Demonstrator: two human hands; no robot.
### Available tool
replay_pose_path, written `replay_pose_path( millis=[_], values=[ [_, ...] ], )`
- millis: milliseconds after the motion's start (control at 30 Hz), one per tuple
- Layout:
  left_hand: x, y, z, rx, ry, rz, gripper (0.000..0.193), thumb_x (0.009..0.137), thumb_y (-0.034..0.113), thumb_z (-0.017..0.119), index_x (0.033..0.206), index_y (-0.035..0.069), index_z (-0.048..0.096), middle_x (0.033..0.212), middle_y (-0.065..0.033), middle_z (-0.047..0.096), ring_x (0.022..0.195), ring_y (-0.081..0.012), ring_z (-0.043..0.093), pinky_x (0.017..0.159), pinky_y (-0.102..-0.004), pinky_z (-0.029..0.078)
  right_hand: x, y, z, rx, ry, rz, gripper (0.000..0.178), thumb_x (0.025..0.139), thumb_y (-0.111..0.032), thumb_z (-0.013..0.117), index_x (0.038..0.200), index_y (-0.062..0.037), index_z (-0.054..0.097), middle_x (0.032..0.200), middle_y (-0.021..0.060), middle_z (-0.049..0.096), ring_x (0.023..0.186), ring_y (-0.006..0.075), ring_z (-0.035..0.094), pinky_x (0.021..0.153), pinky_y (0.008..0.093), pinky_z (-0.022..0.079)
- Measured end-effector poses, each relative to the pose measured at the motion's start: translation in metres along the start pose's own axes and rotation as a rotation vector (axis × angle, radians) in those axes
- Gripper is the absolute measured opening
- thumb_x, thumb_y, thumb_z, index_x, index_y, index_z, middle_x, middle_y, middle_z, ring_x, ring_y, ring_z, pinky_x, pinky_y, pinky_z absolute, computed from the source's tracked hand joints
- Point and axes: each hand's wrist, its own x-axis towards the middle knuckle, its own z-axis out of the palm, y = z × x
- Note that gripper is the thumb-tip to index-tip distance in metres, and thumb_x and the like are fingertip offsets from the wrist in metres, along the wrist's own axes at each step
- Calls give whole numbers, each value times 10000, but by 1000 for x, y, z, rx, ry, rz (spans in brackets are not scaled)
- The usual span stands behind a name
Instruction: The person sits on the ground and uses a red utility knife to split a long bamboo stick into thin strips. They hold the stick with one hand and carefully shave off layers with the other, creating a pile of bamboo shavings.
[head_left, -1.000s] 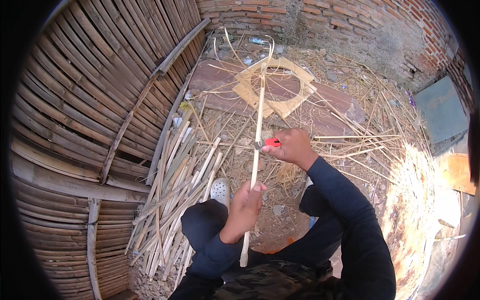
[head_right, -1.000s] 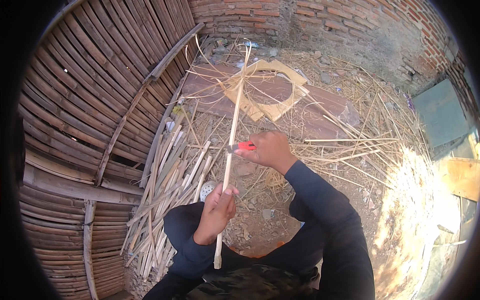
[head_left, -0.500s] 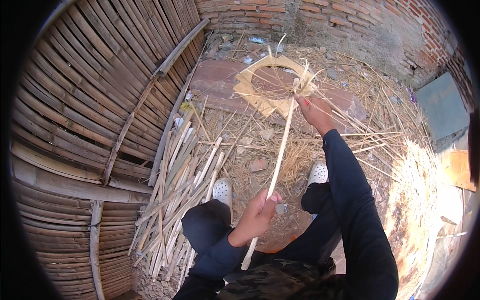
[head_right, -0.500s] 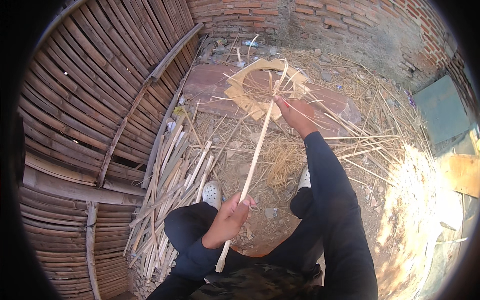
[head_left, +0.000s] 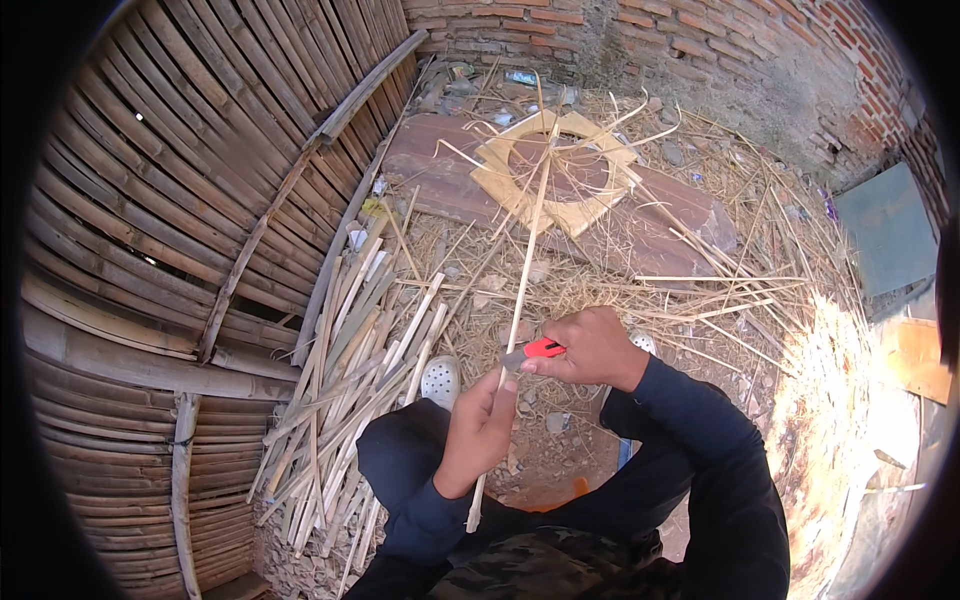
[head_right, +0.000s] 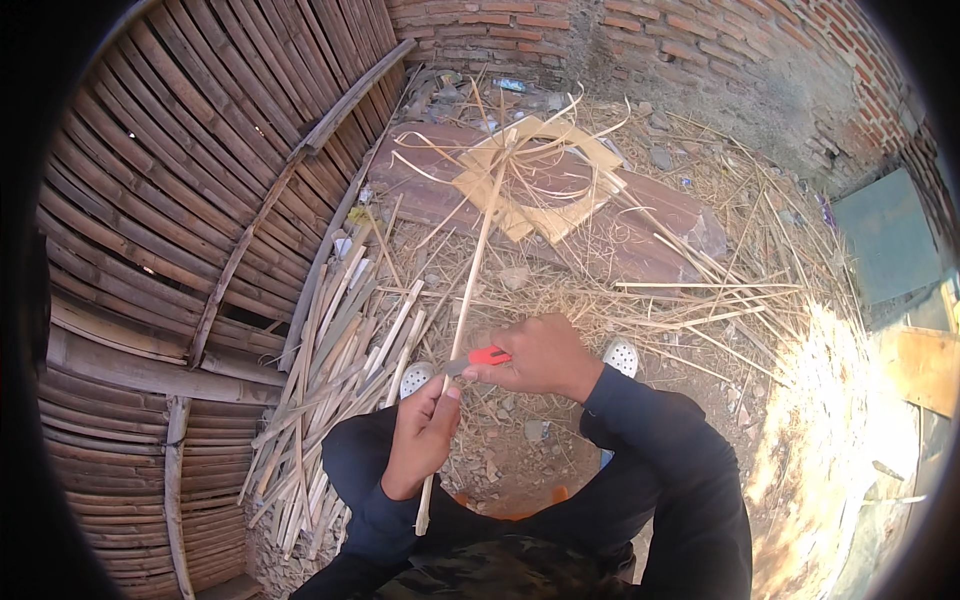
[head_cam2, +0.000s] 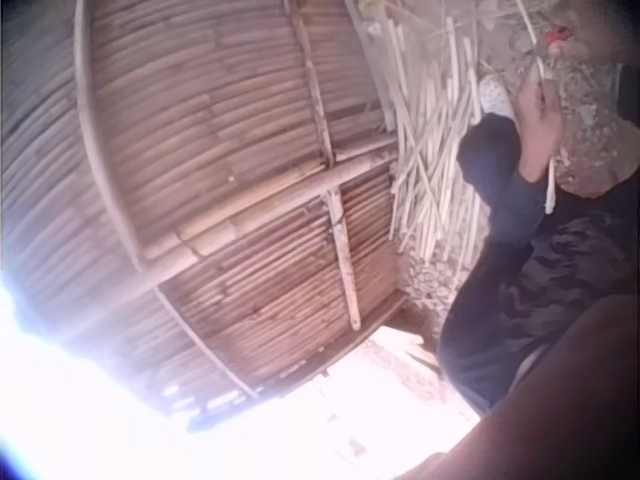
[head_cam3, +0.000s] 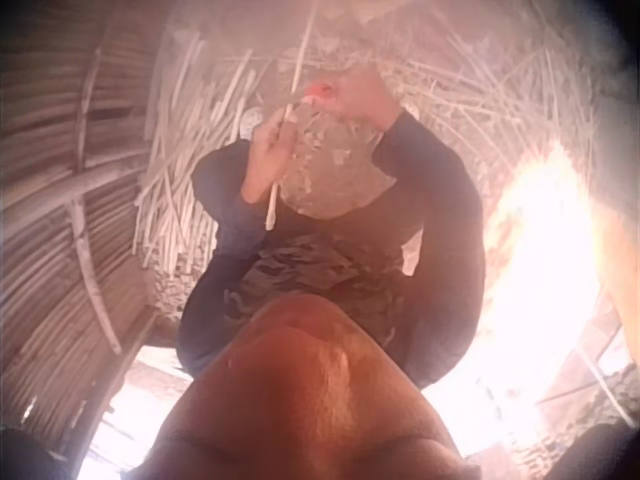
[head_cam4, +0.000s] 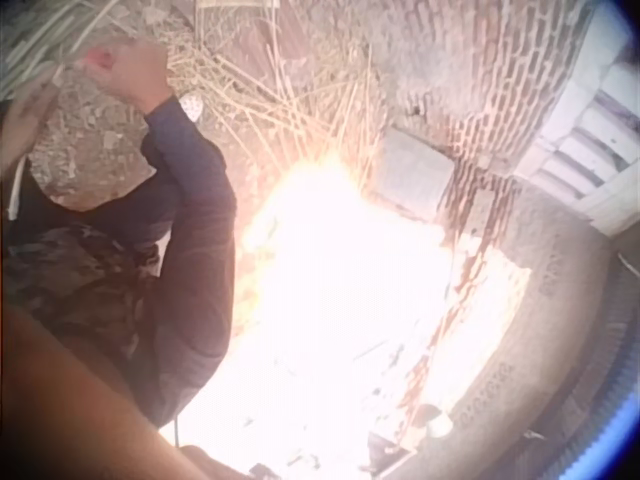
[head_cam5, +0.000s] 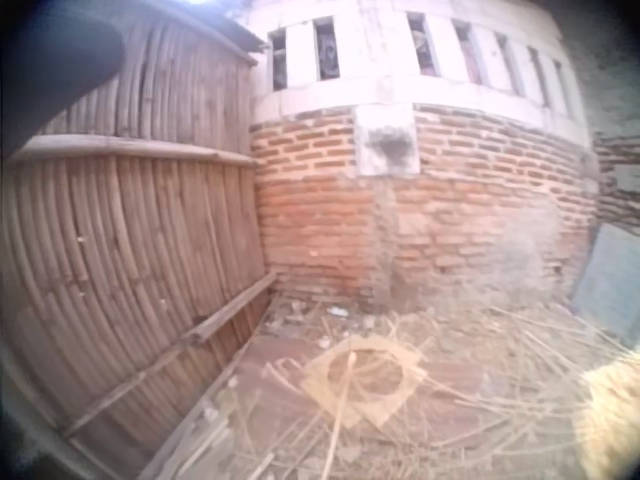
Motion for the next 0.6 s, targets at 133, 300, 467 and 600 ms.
replay_pose_path(
  millis=[133, 300, 467, 600],
  values=[
    [-5, -1, 2, 64, -50, -28, 327, 995, 122, 467, 1292, 5, 536, 641, 91, 388, 571, 4, 333, 512, -193, 275, 16, 32, 5, -193, 183, 121, 604, 802, -672, 561, 649, -95, 658, 504, 122, 558, 473, 301, 595, 445, 407, 446],
    [-4, -4, -1, 14, -55, -34, 336, 994, 119, 467, 1304, 6, 530, 636, 104, 380, 555, 11, 313, 506, -183, 253, 7, 17, 9, -162, 102, -11, 595, 789, -683, 563, 627, -116, 643, 491, 86, 559, 444, 278, 581, 428, 374, 436],
    [-7, 6, -5, 21, -29, -43, 338, 995, 123, 466, 1308, 12, 530, 627, 108, 375, 540, 12, 308, 496, -188, 245, 13, 15, 11, -181, 211, -53, 551, 782, -678, 581, 646, -149, 655, 494, 72, 567, 449, 270, 589, 419, 365, 436],
    [-8, 4, -9, -27, -40, -57, 337, 995, 120, 466, 1308, 12, 529, 631, 112, 356, 541, 14, 292, 495, -182, 231, 16, 25, 17, -186, 136, 65, 542, 770, -676, 596, 688, -147, 682, 492, 79, 566, 458, 272, 598, 439, 365, 454]
  ],
)
